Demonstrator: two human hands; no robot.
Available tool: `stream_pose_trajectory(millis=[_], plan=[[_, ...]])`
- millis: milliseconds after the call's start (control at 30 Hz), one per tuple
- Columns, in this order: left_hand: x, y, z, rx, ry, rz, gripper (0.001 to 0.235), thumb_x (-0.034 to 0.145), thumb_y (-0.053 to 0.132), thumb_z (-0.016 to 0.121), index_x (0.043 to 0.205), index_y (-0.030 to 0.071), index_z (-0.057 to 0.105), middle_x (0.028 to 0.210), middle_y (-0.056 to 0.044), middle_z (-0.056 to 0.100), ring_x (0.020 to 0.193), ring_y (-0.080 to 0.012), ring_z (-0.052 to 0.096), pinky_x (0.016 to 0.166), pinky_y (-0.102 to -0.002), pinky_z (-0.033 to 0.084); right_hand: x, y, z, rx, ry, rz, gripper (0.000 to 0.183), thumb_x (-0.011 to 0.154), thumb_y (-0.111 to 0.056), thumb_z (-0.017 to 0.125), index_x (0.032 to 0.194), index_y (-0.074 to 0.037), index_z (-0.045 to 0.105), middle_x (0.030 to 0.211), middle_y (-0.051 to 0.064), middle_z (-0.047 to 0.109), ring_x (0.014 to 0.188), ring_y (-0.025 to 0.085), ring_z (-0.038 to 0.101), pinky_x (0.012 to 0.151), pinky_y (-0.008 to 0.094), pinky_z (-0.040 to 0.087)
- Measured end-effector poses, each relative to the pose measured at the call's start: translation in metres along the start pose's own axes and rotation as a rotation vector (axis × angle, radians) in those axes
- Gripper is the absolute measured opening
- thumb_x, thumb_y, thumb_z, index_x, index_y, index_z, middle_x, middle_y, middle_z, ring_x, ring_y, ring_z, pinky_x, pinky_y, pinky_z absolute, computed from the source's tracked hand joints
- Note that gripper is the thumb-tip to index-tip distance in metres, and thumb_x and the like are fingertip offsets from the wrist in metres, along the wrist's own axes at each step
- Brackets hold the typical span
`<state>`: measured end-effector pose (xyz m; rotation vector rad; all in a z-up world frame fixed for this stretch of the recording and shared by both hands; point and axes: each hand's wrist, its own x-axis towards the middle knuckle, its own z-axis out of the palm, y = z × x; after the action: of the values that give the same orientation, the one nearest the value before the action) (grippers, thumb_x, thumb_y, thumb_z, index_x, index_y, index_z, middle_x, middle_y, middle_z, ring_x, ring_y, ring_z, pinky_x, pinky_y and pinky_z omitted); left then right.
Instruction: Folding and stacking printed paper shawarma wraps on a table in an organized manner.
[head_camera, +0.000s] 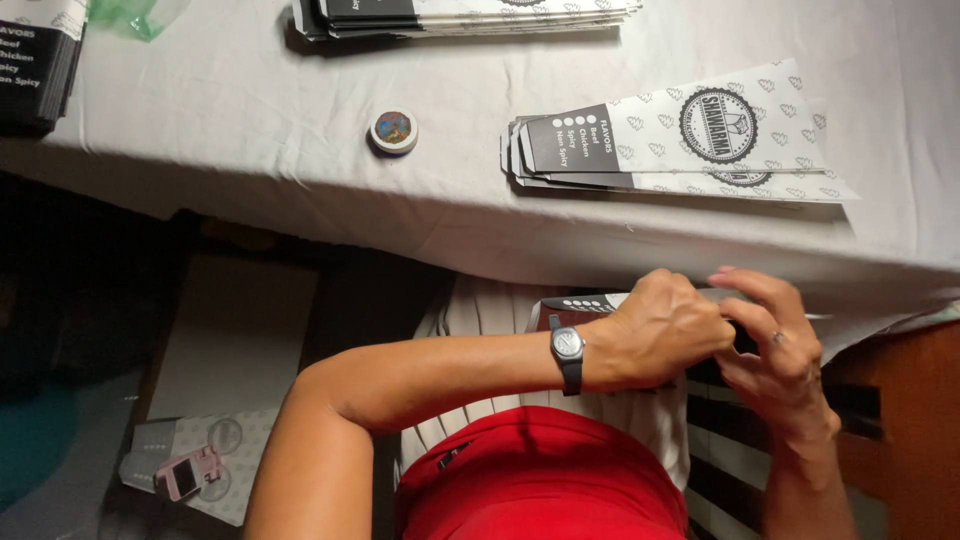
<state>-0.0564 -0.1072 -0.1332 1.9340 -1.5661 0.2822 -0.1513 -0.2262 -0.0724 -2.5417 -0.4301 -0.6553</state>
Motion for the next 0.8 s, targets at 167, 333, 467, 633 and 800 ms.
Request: stream_pose_trajectory(millis=[167, 333, 467, 633, 800], plan=[[0.016, -0.008, -0.039, 0.011, -0.284, -0.178, 0.004, 0.080, 0.024, 0.072, 0.083, 0.023, 0.076, 0.081, -0.005, 0.077, 0.077, -0.0373, 0.074, 0.055, -0.048, 0.053, 0.004, 0.001, -0.003, -0.156, 0.061, -0.059, 0.017, 0.097, -0.012, 0.072, 0.107, -0.002, 0.062, 0.127, 0.022, 0.063, 0.121, 0.044, 0.063, 0.108, 0.054, 0.047], [0.022, -0.022, -0.046, 0.023, -0.326, -0.248, 0.043, 0.079, 0.057, 0.073, 0.085, 0.015, 0.075, 0.083, -0.014, 0.074, 0.073, -0.0446, 0.071, 0.055, -0.054, 0.053, 0.005, 0.007, -0.010, -0.200, 0.006, 0.000, 0.023, 0.095, -0.016, 0.075, 0.112, -0.006, 0.064, 0.131, 0.019, 0.063, 0.121, 0.039, 0.062, 0.106, 0.050, 0.044], [0.032, -0.036, -0.059, -0.050, -0.402, -0.325, 0.040, 0.066, 0.049, 0.085, 0.074, 0.012, 0.075, 0.077, -0.018, 0.073, 0.071, -0.0450, 0.070, 0.053, -0.054, 0.048, 0.009, -0.002, -0.013, -0.254, 0.026, -0.055, 0.012, 0.092, -0.002, 0.076, 0.094, -0.005, 0.063, 0.132, 0.018, 0.061, 0.129, 0.044, 0.056, 0.108, 0.057, 0.042], [0.076, -0.073, -0.116, -0.071, -0.190, -0.322, 0.020, 0.091, 0.033, 0.076, 0.077, 0.020, 0.080, 0.056, 0.001, 0.070, 0.049, -0.0155, 0.065, 0.043, -0.030, 0.049, 0.004, -0.039, -0.026, -0.439, 0.151, -0.177, 0.012, 0.101, -0.012, 0.069, 0.092, -0.009, 0.062, 0.141, 0.014, 0.060, 0.144, 0.046, 0.038, 0.117, 0.067, 0.034], [0.115, -0.121, -0.178, 0.373, 0.564, 0.092, 0.026, 0.061, 0.002, 0.081, 0.067, 0.018, 0.061, 0.054, 0.004, 0.052, 0.045, -0.0161, 0.050, 0.038, -0.039, 0.027, 0.010, -0.080, -0.040, -0.073, -0.190, -0.302, 0.019, 0.101, -0.006, 0.044, 0.094, 0.006, 0.056, 0.123, 0.026, 0.068, 0.115, 0.050, 0.067, 0.087, 0.053, 0.059]])
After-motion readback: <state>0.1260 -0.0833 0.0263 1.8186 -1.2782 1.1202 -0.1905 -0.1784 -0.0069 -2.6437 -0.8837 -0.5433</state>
